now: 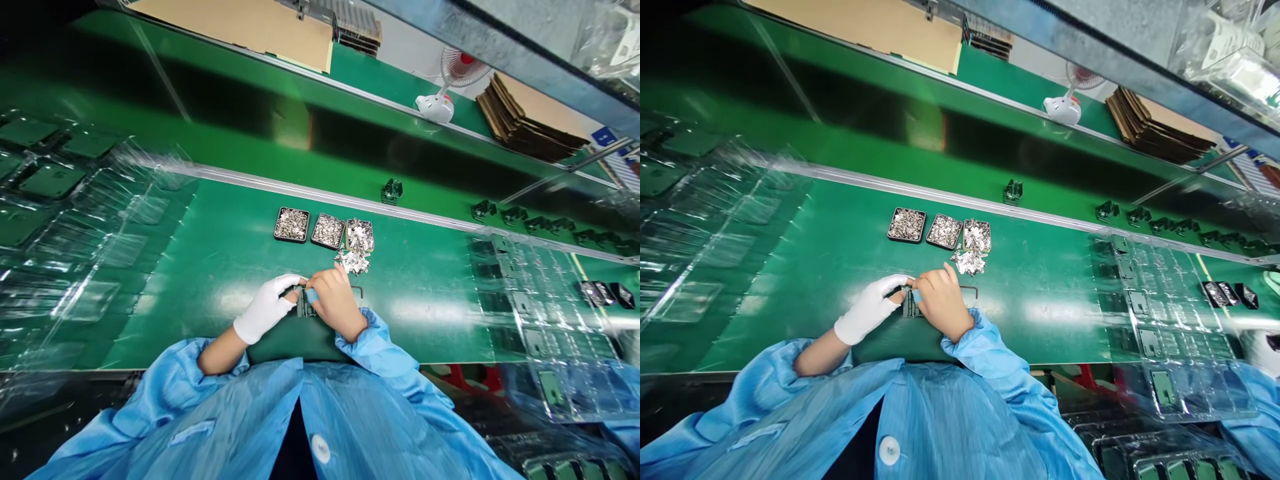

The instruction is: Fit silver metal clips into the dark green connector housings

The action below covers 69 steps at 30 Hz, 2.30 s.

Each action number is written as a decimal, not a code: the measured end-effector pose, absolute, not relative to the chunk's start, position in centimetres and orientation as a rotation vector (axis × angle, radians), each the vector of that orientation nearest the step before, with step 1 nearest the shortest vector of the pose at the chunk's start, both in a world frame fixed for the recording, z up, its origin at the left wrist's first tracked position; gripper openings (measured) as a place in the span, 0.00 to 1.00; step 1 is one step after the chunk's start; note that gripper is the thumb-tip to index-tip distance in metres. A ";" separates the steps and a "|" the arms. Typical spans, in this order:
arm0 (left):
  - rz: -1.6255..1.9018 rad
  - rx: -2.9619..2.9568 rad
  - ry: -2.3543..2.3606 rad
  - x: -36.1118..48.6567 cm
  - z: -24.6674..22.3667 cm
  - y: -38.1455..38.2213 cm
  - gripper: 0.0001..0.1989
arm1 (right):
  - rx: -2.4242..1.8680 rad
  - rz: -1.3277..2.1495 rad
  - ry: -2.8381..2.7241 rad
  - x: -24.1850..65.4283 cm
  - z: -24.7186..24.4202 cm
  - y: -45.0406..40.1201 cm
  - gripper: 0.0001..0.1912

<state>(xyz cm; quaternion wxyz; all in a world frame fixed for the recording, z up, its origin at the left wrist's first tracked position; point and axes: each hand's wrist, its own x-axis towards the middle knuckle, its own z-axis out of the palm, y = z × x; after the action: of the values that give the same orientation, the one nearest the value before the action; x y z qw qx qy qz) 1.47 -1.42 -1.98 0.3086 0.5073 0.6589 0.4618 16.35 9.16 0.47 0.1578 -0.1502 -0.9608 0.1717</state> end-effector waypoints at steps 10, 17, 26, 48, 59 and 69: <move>1.227 1.357 1.753 1.7 -1.7 -1.3 0.12 | -0.365 0.477 -2.778 16.5 0.4 9.4 0.11; 1.216 1.352 1.745 1.7 -1.8 -1.3 0.13 | -0.357 0.504 -2.761 16.7 0.3 9.5 0.09; 1.202 1.359 1.755 2.0 -1.6 -1.2 0.13 | -0.327 0.484 -2.756 16.7 0.0 9.4 0.12; 1.195 1.336 1.750 1.9 -1.8 -1.1 0.13 | -0.345 0.617 -2.747 17.0 -0.4 9.1 0.12; 1.197 1.335 1.751 1.9 -1.8 -1.2 0.13 | -0.312 0.591 -2.652 16.9 -0.3 8.9 0.09; 1.247 1.223 1.799 2.8 -1.2 -0.3 0.14 | -0.523 1.021 -2.525 16.6 -0.1 8.6 0.10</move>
<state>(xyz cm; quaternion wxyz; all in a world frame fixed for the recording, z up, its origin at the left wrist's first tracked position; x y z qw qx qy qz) 2.84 -0.31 -1.21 0.3116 0.4635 0.6817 0.4726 16.63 8.61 -0.11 0.1832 -0.1854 -0.8950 0.3621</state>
